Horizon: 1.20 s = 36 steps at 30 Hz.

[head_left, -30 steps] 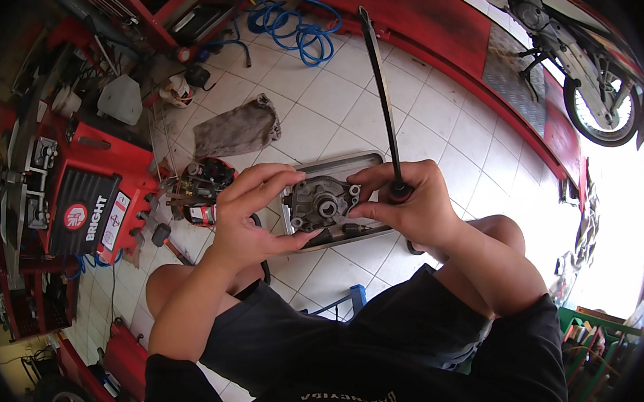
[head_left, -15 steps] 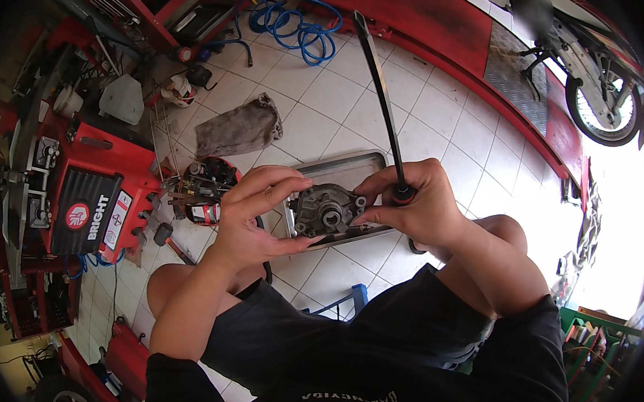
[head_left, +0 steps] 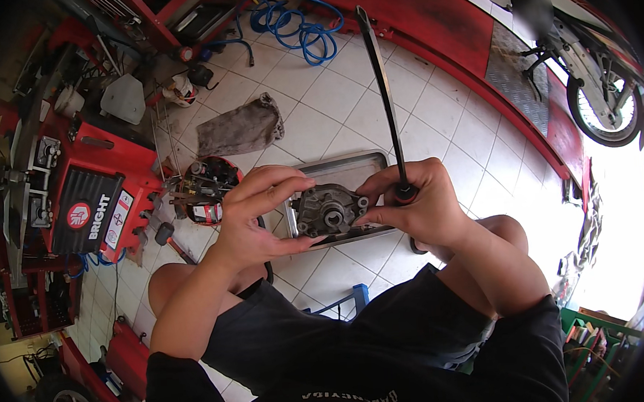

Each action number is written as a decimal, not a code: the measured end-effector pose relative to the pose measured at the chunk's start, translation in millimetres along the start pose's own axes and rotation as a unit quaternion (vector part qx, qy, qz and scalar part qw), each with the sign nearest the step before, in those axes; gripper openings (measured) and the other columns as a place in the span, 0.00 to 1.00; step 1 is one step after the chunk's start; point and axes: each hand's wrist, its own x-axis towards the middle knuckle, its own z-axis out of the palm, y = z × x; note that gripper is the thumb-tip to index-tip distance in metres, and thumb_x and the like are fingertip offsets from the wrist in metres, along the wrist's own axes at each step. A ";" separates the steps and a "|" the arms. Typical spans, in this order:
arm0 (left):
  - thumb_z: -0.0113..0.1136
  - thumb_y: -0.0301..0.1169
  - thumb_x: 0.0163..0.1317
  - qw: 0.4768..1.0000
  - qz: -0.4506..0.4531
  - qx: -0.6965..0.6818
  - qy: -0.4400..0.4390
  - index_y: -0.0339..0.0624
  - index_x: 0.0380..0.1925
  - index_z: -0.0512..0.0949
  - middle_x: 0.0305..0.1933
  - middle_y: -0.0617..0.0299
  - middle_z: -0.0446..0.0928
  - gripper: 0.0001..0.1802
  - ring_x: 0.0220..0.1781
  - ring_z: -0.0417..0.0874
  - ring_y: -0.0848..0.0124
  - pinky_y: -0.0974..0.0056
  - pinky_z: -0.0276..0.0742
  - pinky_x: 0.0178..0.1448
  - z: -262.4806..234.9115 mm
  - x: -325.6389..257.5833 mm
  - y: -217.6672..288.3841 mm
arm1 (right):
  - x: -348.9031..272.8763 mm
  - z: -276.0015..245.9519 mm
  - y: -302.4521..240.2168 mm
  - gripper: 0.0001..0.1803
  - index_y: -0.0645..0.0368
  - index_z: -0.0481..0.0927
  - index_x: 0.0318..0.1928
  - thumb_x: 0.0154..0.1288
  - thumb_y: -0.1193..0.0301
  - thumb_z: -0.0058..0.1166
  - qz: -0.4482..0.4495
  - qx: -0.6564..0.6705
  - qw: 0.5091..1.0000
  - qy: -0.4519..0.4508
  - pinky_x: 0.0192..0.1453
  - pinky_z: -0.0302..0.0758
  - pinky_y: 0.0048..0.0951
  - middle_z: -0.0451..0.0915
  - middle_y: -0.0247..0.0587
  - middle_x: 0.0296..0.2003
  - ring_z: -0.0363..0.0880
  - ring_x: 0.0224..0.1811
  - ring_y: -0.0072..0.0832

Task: The person uses a screwdriver to pry and remove a cylindrical metal component from a larger mechanical housing. They then use the screwdriver to manipulate internal parts within the housing, eventually removing a small metal piece and placing it into a metal tray.

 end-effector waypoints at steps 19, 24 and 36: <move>0.85 0.29 0.36 0.976 -0.113 -0.187 0.001 0.33 0.56 0.83 0.56 0.54 0.83 0.41 0.59 0.82 0.65 0.60 0.75 0.65 -5.7 -3.7 -4.5 | 2.4 -4.5 -9.4 0.31 0.63 0.84 0.56 0.49 0.79 0.80 -0.058 -0.001 0.997 -0.054 0.31 0.70 0.18 0.86 0.31 0.28 0.75 0.25 0.10; 0.79 0.23 0.45 0.816 -0.303 -0.491 0.044 0.32 0.61 0.80 0.61 0.56 0.81 0.37 0.65 0.78 0.65 0.57 0.69 0.73 7.6 -19.8 -5.8 | 3.7 -2.8 1.5 0.33 0.63 0.83 0.60 0.53 0.74 0.80 -0.133 -0.018 0.991 -0.028 0.29 0.70 0.19 0.83 0.29 0.26 0.73 0.23 0.12; 0.81 0.25 0.49 0.828 -0.357 -0.433 0.019 0.28 0.61 0.79 0.59 0.56 0.82 0.36 0.62 0.80 0.67 0.59 0.72 0.71 7.6 -12.4 -0.7 | 2.0 6.4 -2.2 0.23 0.70 0.85 0.51 0.65 0.63 0.75 0.080 0.102 0.992 0.006 0.25 0.69 0.19 0.80 0.31 0.23 0.73 0.22 0.12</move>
